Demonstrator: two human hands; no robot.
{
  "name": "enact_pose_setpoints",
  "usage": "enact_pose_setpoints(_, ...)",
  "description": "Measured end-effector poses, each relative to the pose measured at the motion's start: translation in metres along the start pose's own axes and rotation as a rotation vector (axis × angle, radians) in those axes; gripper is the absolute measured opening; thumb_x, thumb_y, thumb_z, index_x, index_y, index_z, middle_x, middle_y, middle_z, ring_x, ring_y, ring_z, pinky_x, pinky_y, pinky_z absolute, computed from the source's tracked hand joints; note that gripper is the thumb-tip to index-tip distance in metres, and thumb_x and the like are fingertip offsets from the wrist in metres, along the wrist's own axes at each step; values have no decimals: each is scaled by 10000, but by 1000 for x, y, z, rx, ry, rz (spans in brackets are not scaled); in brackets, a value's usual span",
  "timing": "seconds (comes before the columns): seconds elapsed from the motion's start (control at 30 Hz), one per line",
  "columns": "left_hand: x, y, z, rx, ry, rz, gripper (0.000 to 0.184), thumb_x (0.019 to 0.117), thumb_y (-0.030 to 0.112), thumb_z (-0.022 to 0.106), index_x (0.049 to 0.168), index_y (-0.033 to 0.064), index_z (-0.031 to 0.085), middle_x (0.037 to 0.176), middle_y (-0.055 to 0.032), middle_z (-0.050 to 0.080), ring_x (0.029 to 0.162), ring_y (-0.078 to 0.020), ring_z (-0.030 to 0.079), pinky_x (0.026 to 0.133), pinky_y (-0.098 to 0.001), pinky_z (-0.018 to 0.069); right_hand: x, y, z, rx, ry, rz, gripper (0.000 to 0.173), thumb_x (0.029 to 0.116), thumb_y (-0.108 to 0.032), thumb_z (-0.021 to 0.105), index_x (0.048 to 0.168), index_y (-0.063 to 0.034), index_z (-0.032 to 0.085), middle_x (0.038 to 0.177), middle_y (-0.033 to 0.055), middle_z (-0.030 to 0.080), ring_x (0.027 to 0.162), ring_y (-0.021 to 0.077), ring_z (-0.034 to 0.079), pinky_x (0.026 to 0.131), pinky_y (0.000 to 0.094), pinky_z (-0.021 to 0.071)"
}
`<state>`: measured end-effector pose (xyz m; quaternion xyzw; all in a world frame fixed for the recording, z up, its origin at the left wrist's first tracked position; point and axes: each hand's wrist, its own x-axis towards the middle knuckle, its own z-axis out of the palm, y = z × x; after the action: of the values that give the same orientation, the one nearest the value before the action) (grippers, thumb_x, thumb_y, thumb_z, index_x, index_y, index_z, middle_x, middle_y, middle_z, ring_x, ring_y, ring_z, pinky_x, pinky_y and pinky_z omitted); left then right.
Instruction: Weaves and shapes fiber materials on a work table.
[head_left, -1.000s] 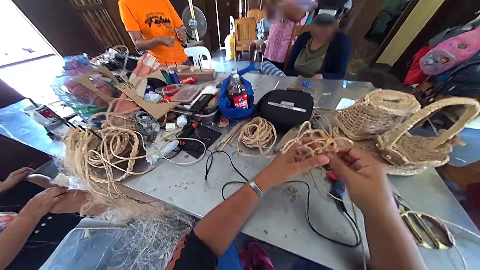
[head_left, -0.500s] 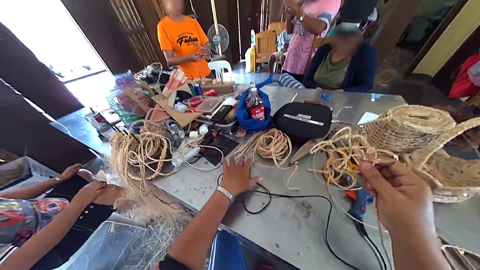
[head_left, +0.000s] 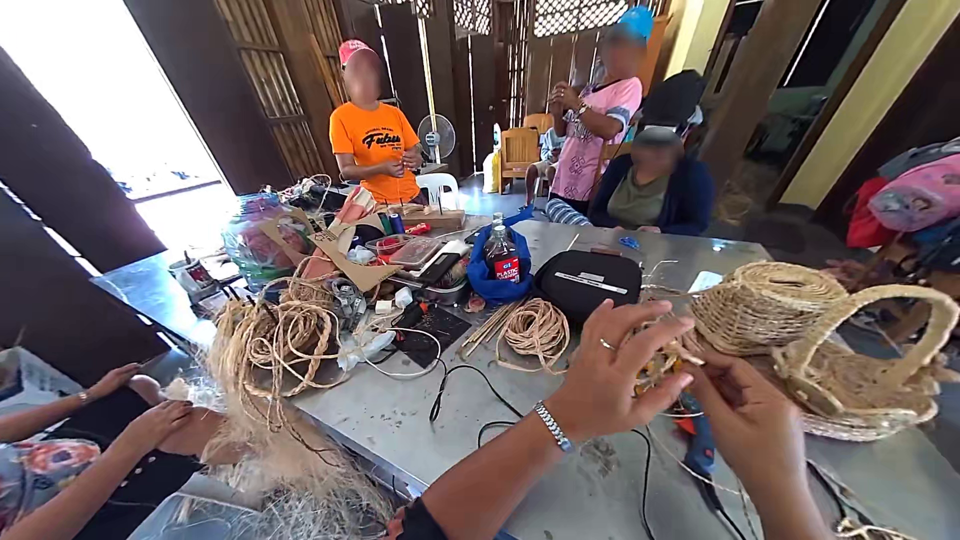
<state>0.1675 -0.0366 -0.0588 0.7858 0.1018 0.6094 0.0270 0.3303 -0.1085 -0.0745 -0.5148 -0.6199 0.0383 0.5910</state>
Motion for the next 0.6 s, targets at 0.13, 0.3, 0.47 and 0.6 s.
enact_pose_setpoints(0.13,-36,-19,14,129,30,-24,324,946,301,722,1241,169,700,1230,-101,675,1218,-249,603,1129,-587,345,-4,4,7,-38,-107,-34,234,960,-199,625,1098,-38,723,900,-2,737,694,-34,635,625,143,542)
enact_pose_setpoints(0.3,-38,-21,6,157,-7,-15,139,965,278,687,1032,179,759,1017,-6,730,1125,-184,643,1136,-617,273,-6,1,7,-35,-149,-36,244,973,-244,634,1090,-47,718,875,-20,727,648,-56,609,562,125,516)
enact_pose_setpoints(0.47,-36,-19,4,91,-7,-34,193,1010,303,626,982,172,765,1007,4,745,1222,-212,610,1161,-648,199,-6,3,6,-24,-176,-46,265,967,-280,645,1087,-56,719,883,-29,728,660,-70,600,579,110,508)
enact_pose_setpoints(0.6,-36,-19,4,82,22,-35,236,1019,282,591,940,132,755,907,-7,734,1060,-172,666,1151,-603,242,-7,5,9,21,-238,-42,303,956,-362,671,1076,-87,710,824,-73,680,582,-74,500,512,112,433)
